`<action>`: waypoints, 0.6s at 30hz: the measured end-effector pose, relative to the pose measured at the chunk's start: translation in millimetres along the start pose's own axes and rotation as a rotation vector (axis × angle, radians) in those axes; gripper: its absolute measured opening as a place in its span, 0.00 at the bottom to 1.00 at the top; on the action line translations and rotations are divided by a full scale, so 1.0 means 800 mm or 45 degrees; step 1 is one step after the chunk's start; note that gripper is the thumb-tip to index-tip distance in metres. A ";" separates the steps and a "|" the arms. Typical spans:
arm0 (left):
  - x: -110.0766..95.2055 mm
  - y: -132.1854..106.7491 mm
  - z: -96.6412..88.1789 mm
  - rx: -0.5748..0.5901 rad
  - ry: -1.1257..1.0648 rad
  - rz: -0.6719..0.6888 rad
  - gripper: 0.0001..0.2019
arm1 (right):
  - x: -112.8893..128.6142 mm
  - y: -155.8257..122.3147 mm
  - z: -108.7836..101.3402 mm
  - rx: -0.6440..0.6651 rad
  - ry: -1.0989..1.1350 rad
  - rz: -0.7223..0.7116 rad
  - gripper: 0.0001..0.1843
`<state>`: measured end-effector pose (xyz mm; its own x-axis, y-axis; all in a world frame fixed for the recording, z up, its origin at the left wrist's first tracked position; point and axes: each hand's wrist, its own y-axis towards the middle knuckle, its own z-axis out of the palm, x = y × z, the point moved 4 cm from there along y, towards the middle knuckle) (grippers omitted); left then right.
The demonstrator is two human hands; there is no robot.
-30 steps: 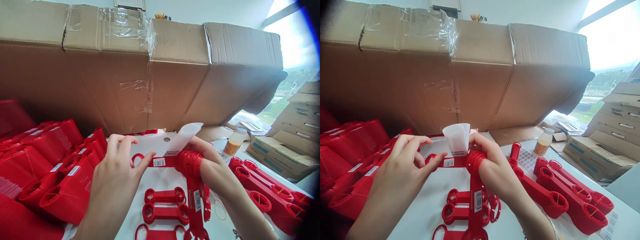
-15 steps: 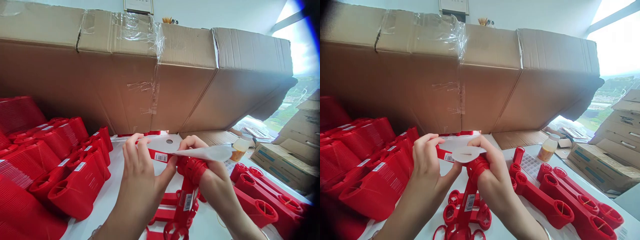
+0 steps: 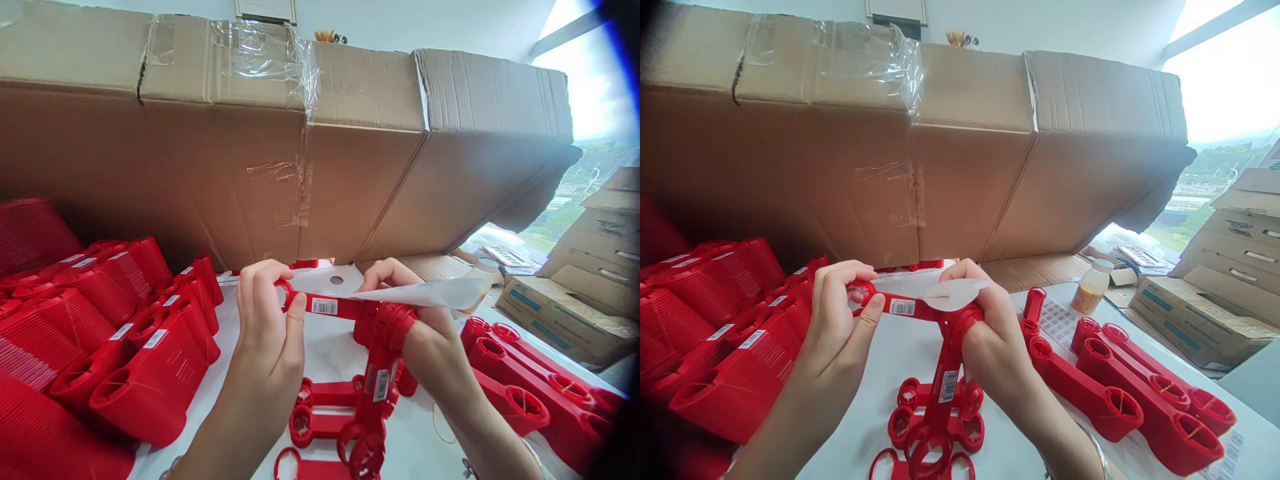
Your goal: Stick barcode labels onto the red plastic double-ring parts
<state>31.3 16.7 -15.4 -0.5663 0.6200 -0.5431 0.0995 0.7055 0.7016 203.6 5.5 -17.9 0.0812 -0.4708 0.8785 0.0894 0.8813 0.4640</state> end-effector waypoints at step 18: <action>0.009 0.004 0.003 0.359 -0.153 -0.571 0.23 | 0.007 -0.001 0.000 0.050 -0.019 0.010 0.06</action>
<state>29.5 24.8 -18.2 -0.5076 0.2601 -0.8214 0.0946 0.9644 0.2469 203.8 1.6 -13.2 0.0672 -0.4638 0.8834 0.0502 0.8859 0.4612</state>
